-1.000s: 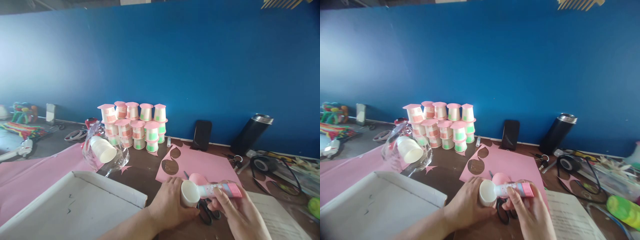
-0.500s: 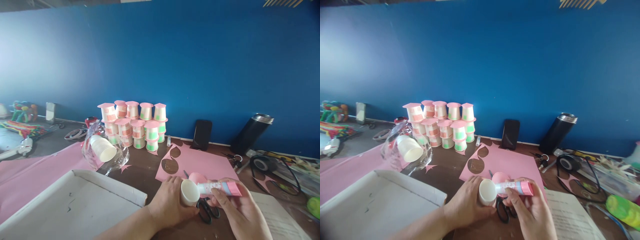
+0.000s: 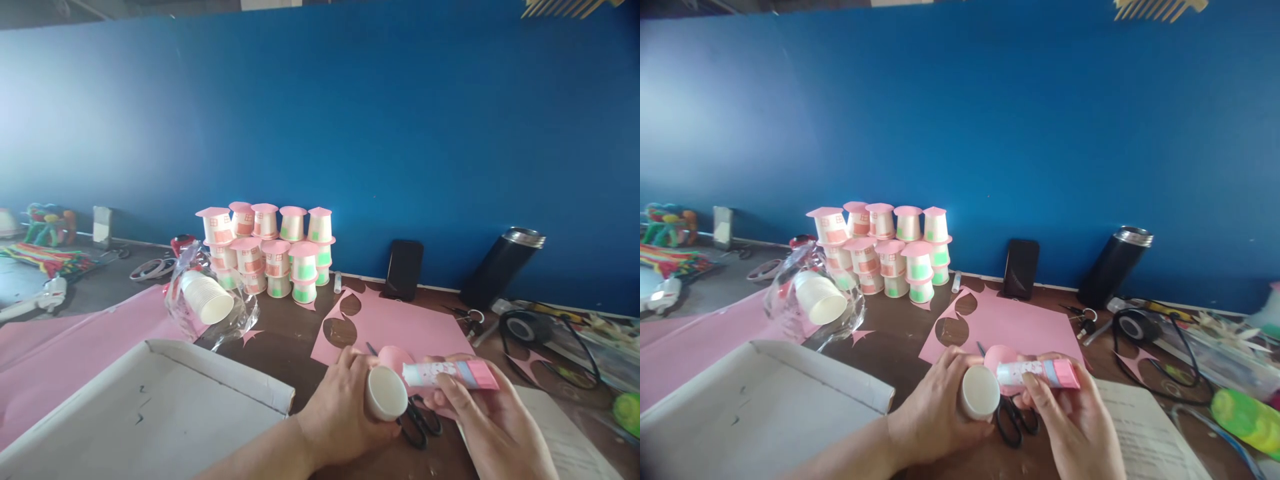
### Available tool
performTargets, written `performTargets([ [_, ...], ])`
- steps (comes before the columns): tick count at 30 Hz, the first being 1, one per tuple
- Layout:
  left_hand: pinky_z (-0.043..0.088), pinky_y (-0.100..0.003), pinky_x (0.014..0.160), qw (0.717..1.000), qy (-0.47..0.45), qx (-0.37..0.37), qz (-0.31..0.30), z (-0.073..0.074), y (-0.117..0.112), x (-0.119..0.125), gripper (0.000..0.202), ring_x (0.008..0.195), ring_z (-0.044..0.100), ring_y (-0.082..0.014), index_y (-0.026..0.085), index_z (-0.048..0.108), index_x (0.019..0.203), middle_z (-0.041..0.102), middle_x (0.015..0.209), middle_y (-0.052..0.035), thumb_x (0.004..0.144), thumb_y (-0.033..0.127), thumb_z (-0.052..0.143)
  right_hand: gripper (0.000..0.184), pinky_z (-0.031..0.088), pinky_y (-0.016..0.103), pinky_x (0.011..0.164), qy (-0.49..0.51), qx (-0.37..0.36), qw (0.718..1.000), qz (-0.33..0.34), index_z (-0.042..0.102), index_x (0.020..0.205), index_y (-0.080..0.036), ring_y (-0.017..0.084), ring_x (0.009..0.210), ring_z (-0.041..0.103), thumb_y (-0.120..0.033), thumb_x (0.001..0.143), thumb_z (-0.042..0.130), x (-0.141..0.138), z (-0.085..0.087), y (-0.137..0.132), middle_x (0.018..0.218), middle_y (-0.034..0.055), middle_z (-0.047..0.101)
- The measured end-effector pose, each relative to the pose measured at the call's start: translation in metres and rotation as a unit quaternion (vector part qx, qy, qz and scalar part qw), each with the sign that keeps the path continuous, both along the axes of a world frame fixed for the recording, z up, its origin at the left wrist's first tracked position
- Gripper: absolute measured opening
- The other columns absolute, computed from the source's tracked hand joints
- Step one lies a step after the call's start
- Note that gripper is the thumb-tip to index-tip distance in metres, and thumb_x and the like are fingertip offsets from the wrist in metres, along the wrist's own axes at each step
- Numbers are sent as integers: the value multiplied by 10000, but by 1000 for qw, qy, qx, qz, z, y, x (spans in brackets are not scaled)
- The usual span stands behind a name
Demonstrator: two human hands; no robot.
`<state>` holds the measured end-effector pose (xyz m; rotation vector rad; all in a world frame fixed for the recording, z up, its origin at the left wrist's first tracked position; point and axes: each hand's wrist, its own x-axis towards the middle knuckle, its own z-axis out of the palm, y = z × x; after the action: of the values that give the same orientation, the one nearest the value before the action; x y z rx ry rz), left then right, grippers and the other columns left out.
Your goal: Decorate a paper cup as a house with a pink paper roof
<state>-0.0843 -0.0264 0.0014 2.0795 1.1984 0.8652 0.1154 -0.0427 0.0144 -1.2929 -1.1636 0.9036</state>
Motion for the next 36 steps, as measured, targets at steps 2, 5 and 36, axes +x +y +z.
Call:
performTargets([
  [2,423,-423,983,1000,-18,-11,-2,1,1,-2,675,1126,513,-282,212,462,1228,566,1192,-92,628,322,751,328,585,299,662,-5,4,1000,4,570,927,-226,207,648,705,-448,753,737,-2,1,-1,673,-10,716],
  [5,457,-416,907,1000,-18,-19,-6,3,3,-7,558,1030,567,-272,217,482,1188,603,1137,-81,687,328,701,302,569,269,626,-25,24,999,-12,573,895,-227,183,598,677,-447,760,729,-8,4,-3,642,-16,702],
  [36,460,-395,843,998,-28,-45,45,3,2,1,450,950,562,-241,245,540,1074,616,1024,-34,652,265,697,266,461,222,567,-106,13,994,12,583,847,-240,154,558,569,-506,853,580,-19,23,-18,574,-28,587],
])
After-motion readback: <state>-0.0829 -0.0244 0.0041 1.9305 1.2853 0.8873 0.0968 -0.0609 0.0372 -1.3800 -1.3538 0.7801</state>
